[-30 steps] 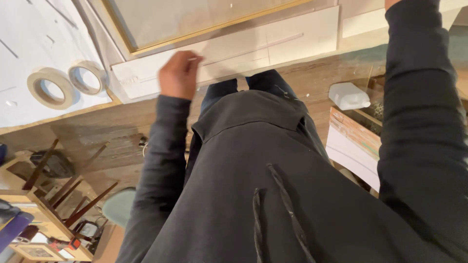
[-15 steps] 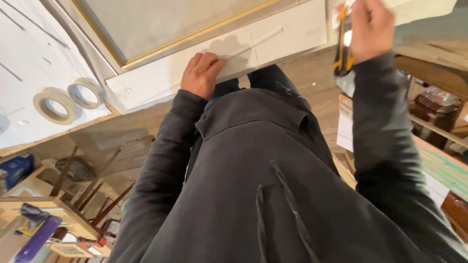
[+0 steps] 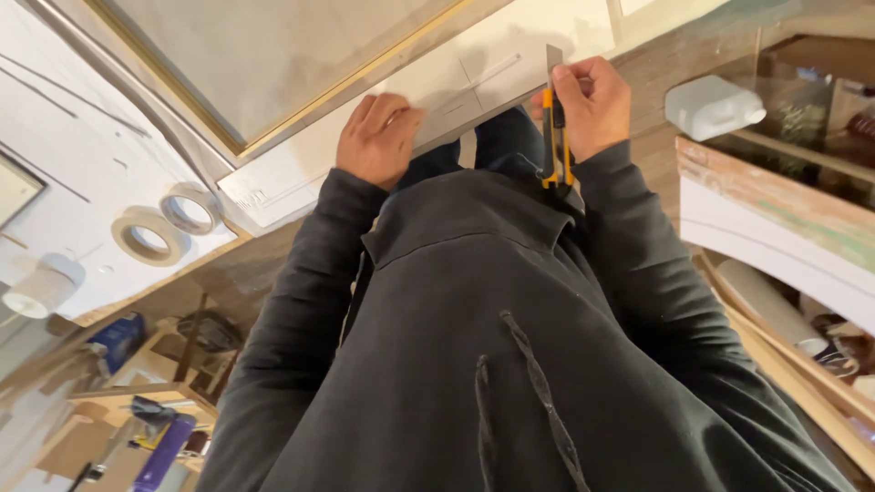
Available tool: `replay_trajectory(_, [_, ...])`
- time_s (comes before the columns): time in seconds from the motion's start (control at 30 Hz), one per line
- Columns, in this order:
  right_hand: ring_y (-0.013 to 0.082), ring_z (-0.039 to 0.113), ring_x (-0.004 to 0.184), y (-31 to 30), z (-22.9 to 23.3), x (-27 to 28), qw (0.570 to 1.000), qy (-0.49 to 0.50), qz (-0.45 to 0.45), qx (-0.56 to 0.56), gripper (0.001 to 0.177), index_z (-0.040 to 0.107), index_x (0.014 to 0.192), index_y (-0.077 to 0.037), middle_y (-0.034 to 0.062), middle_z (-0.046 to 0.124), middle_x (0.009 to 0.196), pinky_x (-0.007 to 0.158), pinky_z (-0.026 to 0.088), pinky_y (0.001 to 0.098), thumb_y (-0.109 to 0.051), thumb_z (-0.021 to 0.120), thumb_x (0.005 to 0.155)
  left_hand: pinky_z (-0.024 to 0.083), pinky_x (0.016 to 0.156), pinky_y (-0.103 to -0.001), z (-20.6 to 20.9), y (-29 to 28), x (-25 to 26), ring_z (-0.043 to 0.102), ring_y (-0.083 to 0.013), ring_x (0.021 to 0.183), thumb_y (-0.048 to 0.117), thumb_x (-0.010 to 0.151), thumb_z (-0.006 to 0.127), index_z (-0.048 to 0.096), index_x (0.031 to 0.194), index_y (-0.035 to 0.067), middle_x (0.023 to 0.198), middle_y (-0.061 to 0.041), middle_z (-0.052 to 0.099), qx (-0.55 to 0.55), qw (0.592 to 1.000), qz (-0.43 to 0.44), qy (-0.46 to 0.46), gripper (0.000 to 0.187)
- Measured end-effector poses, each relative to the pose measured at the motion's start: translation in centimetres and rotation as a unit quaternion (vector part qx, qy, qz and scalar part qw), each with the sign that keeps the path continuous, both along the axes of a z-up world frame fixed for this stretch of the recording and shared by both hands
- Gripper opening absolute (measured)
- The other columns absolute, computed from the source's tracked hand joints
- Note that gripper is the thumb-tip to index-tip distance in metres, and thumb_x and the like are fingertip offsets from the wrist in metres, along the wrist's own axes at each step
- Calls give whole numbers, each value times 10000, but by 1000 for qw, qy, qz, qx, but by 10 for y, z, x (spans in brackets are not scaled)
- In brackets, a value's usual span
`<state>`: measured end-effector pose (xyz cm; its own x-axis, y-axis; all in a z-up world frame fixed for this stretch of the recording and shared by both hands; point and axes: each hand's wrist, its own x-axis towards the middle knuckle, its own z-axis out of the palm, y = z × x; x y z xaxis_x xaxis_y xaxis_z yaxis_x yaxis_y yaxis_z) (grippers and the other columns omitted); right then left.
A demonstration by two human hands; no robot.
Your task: The recorder is framing a piece of artwork by applying plastic spacers to the frame and trimming them to size.
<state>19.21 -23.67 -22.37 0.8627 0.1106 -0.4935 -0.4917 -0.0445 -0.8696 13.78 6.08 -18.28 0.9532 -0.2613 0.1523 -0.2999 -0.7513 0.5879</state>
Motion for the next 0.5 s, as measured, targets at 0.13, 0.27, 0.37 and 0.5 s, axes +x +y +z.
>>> replay_trajectory(0.13, [158, 732, 699, 12, -14, -9, 999, -20, -38, -21, 226, 568, 1030, 51, 156, 762, 875, 613, 599, 290, -157, 629, 1097, 561, 825, -365, -2, -25, 35, 642, -260, 990, -26, 901, 727, 698, 1072, 36, 1079, -53, 616, -36, 997, -51, -35, 184])
replay_trajectory(0.27, [146, 760, 714, 26, -16, -14, 997, -12, -78, -7, 229, 569, 1011, 48, 144, 769, 867, 613, 625, 284, -156, 641, 1085, 571, 860, -367, -22, -52, 67, 625, -262, 1058, -36, 895, 693, 683, 1137, 28, 1148, -51, 593, -27, 993, -108, -47, 250])
replay_trajectory(0.37, [142, 736, 638, 33, -11, -12, 995, -9, -93, -34, 229, 580, 993, 45, 135, 769, 825, 567, 585, 272, -157, 653, 1074, 569, 888, -377, -42, -66, 82, 603, -269, 1128, -30, 900, 676, 656, 1176, 40, 1186, -50, 565, -17, 990, -133, -34, 286])
replay_trajectory(0.5, [141, 749, 624, 36, -5, -10, 993, -9, -105, -60, 236, 577, 953, 47, 123, 769, 787, 547, 591, 271, -146, 670, 1054, 561, 891, -395, -48, -74, 89, 582, -296, 1157, -18, 890, 669, 633, 1185, 32, 1201, -67, 549, -2, 991, -130, -31, 302])
